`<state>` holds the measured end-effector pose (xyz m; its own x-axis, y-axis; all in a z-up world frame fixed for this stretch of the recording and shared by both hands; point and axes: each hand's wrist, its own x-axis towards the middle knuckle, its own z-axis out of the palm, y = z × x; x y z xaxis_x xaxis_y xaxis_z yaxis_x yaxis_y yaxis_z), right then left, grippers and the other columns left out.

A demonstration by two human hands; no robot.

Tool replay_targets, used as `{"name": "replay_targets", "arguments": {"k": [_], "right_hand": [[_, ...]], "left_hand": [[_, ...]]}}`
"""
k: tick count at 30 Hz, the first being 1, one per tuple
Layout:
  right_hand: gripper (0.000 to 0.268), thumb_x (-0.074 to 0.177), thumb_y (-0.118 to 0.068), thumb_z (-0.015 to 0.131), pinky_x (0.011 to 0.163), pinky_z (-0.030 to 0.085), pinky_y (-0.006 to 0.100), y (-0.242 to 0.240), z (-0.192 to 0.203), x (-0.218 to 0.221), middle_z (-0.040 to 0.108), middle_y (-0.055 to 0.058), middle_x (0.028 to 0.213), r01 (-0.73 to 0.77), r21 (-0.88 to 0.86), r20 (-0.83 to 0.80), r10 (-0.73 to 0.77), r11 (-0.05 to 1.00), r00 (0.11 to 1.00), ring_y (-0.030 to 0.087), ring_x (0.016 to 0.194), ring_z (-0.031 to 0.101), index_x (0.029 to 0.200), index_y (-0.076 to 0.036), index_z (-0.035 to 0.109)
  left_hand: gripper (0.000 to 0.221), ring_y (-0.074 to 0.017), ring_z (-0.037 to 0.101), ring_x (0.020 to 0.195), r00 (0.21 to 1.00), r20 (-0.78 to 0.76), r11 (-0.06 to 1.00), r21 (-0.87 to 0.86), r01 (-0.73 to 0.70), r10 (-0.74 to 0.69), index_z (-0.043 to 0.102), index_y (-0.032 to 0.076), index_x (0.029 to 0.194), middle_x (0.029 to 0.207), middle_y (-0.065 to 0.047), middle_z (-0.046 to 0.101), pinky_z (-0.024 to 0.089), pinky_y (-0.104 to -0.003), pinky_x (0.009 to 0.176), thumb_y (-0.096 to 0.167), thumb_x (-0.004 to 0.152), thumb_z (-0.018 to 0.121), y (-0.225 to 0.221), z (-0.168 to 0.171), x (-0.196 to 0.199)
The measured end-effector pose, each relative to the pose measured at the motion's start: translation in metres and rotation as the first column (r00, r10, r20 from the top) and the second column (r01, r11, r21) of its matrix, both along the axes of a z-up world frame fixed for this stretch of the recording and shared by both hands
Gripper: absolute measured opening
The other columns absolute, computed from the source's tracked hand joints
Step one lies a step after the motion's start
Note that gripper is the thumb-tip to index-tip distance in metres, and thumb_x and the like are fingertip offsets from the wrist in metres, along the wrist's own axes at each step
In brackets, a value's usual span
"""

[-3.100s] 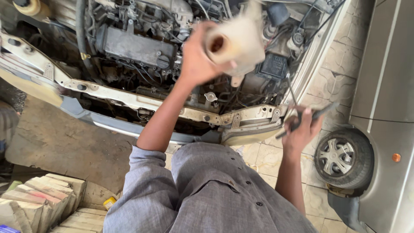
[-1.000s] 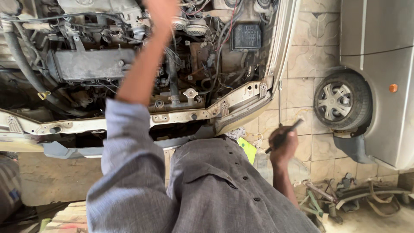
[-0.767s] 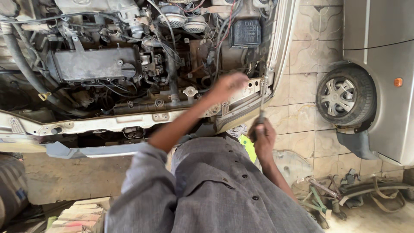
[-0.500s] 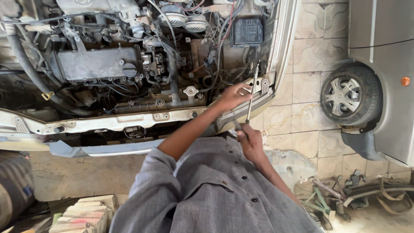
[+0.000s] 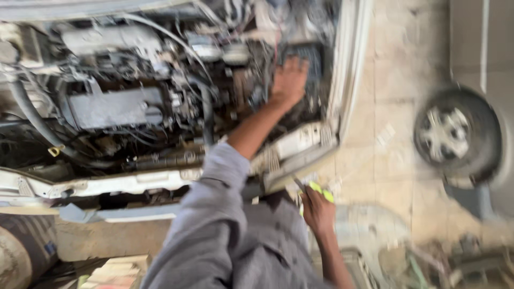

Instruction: The person removes a plastic reservoir and then detaches wires and components from a fuse box assembly inside a car engine bay using their hands and a long metal tool.

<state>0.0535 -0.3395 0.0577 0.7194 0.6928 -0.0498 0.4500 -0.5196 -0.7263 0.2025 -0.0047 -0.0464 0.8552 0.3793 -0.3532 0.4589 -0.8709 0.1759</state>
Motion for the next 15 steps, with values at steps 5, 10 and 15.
{"name": "replay_targets", "arguments": {"k": [5, 10, 15], "right_hand": [[0.02, 0.092, -0.013, 0.072, 0.058, 0.05, 0.044, -0.05, -0.026, 0.001, 0.068, 0.016, 0.08, 0.142, -0.123, -0.152, -0.16, 0.982, 0.975, 0.035, 0.067, 0.066, 0.109, -0.002, 0.071], [0.023, 0.091, -0.011, 0.072, 0.057, 0.052, 0.041, -0.061, -0.031, 0.006, 0.069, 0.019, 0.081, 0.242, -0.197, -0.247, -0.287, 0.95, 0.925, 0.033, 0.062, 0.068, 0.112, 0.0, 0.071], [0.024, 0.09, -0.009, 0.072, 0.058, 0.052, 0.039, -0.041, -0.028, 0.017, 0.07, 0.018, 0.082, 0.183, -0.126, -0.248, -0.209, 0.975, 0.946, 0.032, 0.066, 0.069, 0.112, 0.0, 0.07]], "left_hand": [[0.118, -0.041, 0.029, 0.15, 0.973, -0.211, 0.99, 0.077, 0.114, -0.096, 0.015, 0.014, 0.162, 0.162, -0.023, 0.026, 0.029, -0.063, 0.119, 0.022, 0.071, 0.09, 0.015, -0.051, 0.043], [0.129, -0.0423, 0.03, 0.147, 0.955, -0.288, 0.997, 0.006, 0.071, -0.066, 0.012, 0.019, 0.162, 0.162, -0.023, 0.026, 0.033, -0.069, 0.111, 0.031, 0.066, 0.096, 0.026, -0.074, 0.05], [0.13, -0.0383, 0.037, 0.145, 0.967, -0.245, 0.994, 0.068, 0.088, -0.069, 0.014, 0.017, 0.162, 0.158, -0.021, 0.036, 0.041, -0.068, 0.107, 0.033, 0.063, 0.096, 0.022, -0.069, 0.045]]}}
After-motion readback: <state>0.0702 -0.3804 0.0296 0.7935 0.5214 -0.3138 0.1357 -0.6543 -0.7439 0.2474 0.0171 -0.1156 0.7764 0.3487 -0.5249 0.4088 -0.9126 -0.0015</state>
